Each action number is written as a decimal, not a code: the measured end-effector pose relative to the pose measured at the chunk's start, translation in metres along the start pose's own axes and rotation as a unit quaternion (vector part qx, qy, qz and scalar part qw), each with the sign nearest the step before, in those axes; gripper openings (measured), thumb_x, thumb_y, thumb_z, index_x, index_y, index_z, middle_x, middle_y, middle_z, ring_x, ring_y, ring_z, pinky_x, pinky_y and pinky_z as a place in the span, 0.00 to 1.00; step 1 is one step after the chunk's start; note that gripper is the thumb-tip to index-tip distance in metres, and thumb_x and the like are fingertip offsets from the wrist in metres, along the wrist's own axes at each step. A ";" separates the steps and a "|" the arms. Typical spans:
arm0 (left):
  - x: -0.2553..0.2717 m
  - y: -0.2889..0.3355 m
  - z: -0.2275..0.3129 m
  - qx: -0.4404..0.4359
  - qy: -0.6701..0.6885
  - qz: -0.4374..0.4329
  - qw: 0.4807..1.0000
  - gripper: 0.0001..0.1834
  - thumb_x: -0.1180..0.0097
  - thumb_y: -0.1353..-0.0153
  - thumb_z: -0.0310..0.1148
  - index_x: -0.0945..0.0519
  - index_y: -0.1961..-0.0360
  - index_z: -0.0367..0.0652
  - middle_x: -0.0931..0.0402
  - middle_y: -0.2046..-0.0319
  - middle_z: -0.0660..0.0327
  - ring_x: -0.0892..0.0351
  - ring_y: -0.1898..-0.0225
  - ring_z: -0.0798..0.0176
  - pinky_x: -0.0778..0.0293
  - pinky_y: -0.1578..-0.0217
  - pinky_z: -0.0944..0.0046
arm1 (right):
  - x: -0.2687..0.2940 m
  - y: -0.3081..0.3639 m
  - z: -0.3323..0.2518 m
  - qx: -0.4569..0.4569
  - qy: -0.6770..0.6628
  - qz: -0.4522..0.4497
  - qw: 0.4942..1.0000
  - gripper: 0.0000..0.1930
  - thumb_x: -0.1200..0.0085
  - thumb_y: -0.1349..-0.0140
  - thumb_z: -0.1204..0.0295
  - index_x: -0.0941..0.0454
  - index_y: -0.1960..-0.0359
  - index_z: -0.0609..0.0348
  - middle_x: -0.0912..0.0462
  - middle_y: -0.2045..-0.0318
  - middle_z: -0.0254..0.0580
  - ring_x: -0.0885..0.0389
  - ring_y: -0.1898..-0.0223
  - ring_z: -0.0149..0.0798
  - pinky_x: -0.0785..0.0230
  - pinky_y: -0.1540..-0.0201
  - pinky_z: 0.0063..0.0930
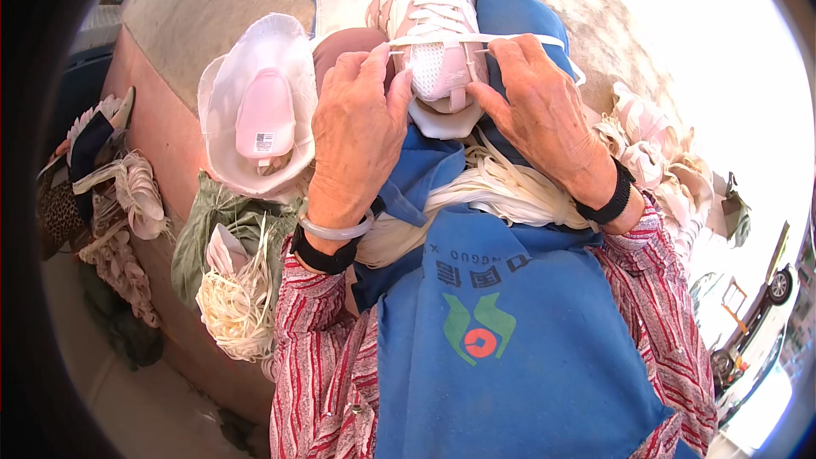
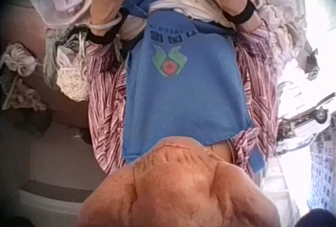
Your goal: The person threads white laces through the eyelets of a pink and white sneaker held on their lap. They pull the laces through and adjust the tongue of the shoe by hand.
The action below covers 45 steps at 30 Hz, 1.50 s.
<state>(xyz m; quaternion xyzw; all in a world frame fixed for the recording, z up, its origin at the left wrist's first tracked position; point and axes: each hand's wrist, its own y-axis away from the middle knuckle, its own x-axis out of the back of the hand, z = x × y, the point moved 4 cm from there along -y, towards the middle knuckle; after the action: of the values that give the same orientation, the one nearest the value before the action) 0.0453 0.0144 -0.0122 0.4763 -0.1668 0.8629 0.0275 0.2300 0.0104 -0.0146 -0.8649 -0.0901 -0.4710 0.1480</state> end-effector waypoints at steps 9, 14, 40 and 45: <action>-0.012 -0.011 0.007 -0.012 -0.087 -0.007 0.996 0.12 0.46 0.42 0.28 0.23 0.60 0.33 0.23 0.66 0.48 0.21 0.62 0.47 0.25 0.61 0.53 | -0.005 -0.007 0.006 0.008 0.046 -0.005 0.999 0.12 0.47 0.45 0.74 0.28 0.63 0.72 0.26 0.65 0.57 0.20 0.64 0.54 0.24 0.62 0.40; -0.018 -0.014 -0.003 -0.004 -0.004 -0.009 1.000 0.14 0.50 0.42 0.26 0.21 0.56 0.35 0.20 0.62 0.47 0.20 0.61 0.44 0.25 0.58 0.52 | -0.008 -0.009 0.018 -0.011 -0.007 -0.026 1.000 0.11 0.54 0.43 0.79 0.27 0.58 0.67 0.24 0.64 0.59 0.23 0.60 0.59 0.27 0.60 0.44; -0.014 -0.028 0.010 -0.083 -0.053 -0.050 0.994 0.07 0.49 0.44 0.23 0.25 0.63 0.40 0.23 0.74 0.49 0.22 0.69 0.43 0.25 0.67 0.49 | -0.008 -0.025 -0.002 0.093 0.146 0.012 0.985 0.11 0.41 0.48 0.72 0.25 0.63 0.60 0.19 0.71 0.46 0.16 0.72 0.46 0.24 0.71 0.33; -0.010 -0.031 0.013 -0.100 -0.072 -0.072 0.990 0.04 0.49 0.44 0.23 0.26 0.66 0.40 0.23 0.74 0.50 0.21 0.69 0.44 0.24 0.68 0.48 | -0.008 -0.025 -0.002 0.116 0.152 0.042 0.981 0.08 0.42 0.50 0.73 0.23 0.68 0.59 0.21 0.70 0.45 0.17 0.68 0.44 0.26 0.64 0.36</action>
<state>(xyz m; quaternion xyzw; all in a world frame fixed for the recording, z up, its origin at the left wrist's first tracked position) 0.0673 0.0403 -0.0058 0.5430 -0.2192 0.8010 0.1246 0.2166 0.0333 -0.0159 -0.7635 -0.0843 -0.5764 0.2786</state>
